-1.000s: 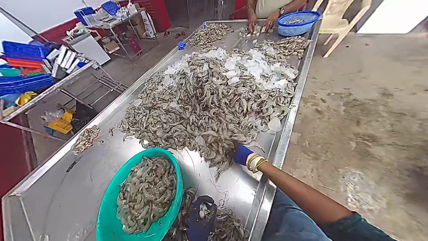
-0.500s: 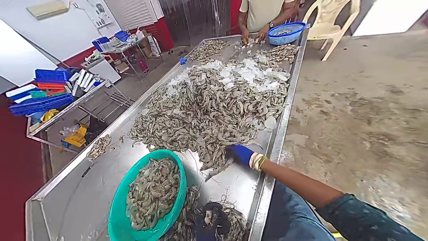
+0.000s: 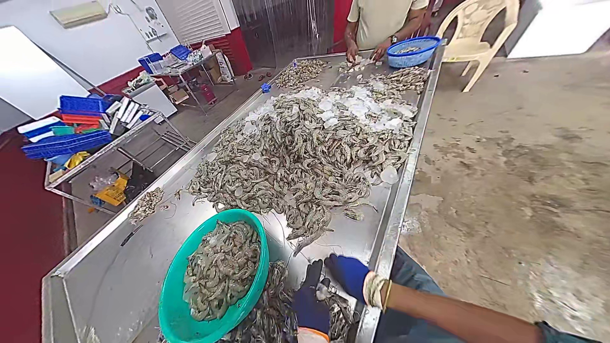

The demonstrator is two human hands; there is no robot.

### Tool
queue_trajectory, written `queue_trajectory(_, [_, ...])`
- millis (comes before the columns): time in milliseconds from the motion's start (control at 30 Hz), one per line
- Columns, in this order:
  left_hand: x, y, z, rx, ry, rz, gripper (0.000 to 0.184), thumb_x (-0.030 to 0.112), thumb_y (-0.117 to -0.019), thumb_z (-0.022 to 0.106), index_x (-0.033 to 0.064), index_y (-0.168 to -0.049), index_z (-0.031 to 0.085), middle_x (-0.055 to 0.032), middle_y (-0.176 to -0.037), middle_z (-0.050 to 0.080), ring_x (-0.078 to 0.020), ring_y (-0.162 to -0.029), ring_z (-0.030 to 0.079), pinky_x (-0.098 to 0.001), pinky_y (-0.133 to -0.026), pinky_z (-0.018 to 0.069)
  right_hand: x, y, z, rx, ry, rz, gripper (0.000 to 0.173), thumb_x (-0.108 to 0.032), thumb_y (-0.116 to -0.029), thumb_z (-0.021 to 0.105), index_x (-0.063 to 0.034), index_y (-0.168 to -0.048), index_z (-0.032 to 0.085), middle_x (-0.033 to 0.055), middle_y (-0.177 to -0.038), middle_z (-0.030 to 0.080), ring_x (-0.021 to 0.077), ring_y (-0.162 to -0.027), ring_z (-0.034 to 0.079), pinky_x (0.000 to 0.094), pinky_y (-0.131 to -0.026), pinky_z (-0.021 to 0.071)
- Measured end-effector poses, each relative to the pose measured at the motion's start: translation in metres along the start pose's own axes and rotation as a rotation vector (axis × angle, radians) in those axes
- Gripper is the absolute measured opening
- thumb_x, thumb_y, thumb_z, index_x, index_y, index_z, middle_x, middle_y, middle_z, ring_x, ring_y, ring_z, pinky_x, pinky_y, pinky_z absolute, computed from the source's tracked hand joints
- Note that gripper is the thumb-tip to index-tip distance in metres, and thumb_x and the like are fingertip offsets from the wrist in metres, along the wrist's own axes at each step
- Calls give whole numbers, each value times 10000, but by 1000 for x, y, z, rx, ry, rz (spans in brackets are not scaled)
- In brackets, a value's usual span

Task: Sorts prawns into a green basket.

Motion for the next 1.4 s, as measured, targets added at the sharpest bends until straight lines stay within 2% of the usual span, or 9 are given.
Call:
queue_trajectory(167, [19, -11, 3, -6, -37, -123, 406, -17, -955, 588, 65, -1351, 631, -174, -1180, 721, -318, -1092, 696, -515, -999, 528, -20, 25, -8, 149, 34, -4, 276, -72, -1013, 548, 32, -1259, 617, 257, -1286, 616, 450, -1200, 605, 594, -961, 496])
queue_trajectory(467, [17, -19, -7, -244, 40, -181, 358, 19, -955, 593, 45, -1310, 638, -177, -1076, 702, -272, -928, 683, -479, -875, 556, 13, 22, -39, 236, 130, -24, 177, -15, -969, 545, 18, -1035, 706, 240, -1066, 705, 437, -1088, 657, 607, -950, 481])
queue_trajectory(567, [5, -9, -23, -201, 284, -136, 303, -3, -989, 547, -24, -1289, 591, -101, -949, 664, -121, -758, 643, -317, -733, 580, 51, 17, -48, 297, -63, 83, 265, -127, -1007, 552, -17, -1217, 669, 256, -1279, 640, 468, -1212, 604, 637, -967, 486])
queue_trajectory(667, [-6, 1, -29, -129, 425, -46, 401, -54, -890, 627, -86, -1282, 546, -114, -1031, 657, -68, -865, 641, -253, -824, 563, 40, 20, -15, 76, -79, 35, 536, -269, -973, 690, -31, -1438, 566, 295, -1448, 523, 521, -1273, 547, 689, -987, 476])
queue_trajectory(800, [-16, 11, -22, 127, 584, -138, 371, -86, -881, 633, -125, -1245, 575, -116, -989, 659, -73, -822, 624, -251, -793, 559, 4, -12, -38, 80, 7, -256, 276, -185, -1057, 527, -45, -1207, 712, 250, -1243, 673, 468, -1181, 633, 665, -958, 500])
queue_trajectory(900, [-15, 8, -22, 157, 716, -110, 358, -26, -968, 533, -38, -1324, 564, -66, -832, 697, -98, -546, 615, -250, -487, 538, 11, -68, -63, 271, 100, -316, 416, -121, -982, 630, -155, -1396, 653, 251, -1410, 586, 504, -1286, 544, 670, -1047, 435])
queue_trajectory(1133, [-40, 23, -36, 322, 659, -142, 463, -91, -824, 657, -154, -1271, 554, -154, -1071, 669, -73, -866, 641, -253, -812, 566, 5, -20, -44, 36, -115, -40, 512, -278, -1049, 581, -236, -1550, 488, 236, -1482, 525, 471, -1180, 637, 672, -963, 509])
queue_trajectory(1267, [-30, 29, -38, 332, 765, -346, 407, -49, -974, 590, -109, -1365, 493, -197, -1122, 666, -183, -921, 677, -344, -824, 587, -9, -55, -73, 93, 142, -518, 345, 30, -995, 532, -84, -1239, 748, 204, -1343, 657, 442, -1233, 612, 629, -1034, 469])
queue_trajectory(1400, [-29, 25, -34, 323, 769, -241, 380, -85, -924, 625, -111, -1298, 562, -205, -1200, 696, -248, -1008, 735, -399, -802, 646, -18, -106, -55, 172, 273, -767, 240, 68, -962, 575, 62, -1166, 701, 240, -1388, 612, 454, -1391, 488, 579, -1205, 321])
Point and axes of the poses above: each hand's wrist, its own y-axis away from the middle knuckle, its own z-axis out of the palm, x = y × z, the point moved 1 cm from there along -y, towards the middle knuckle
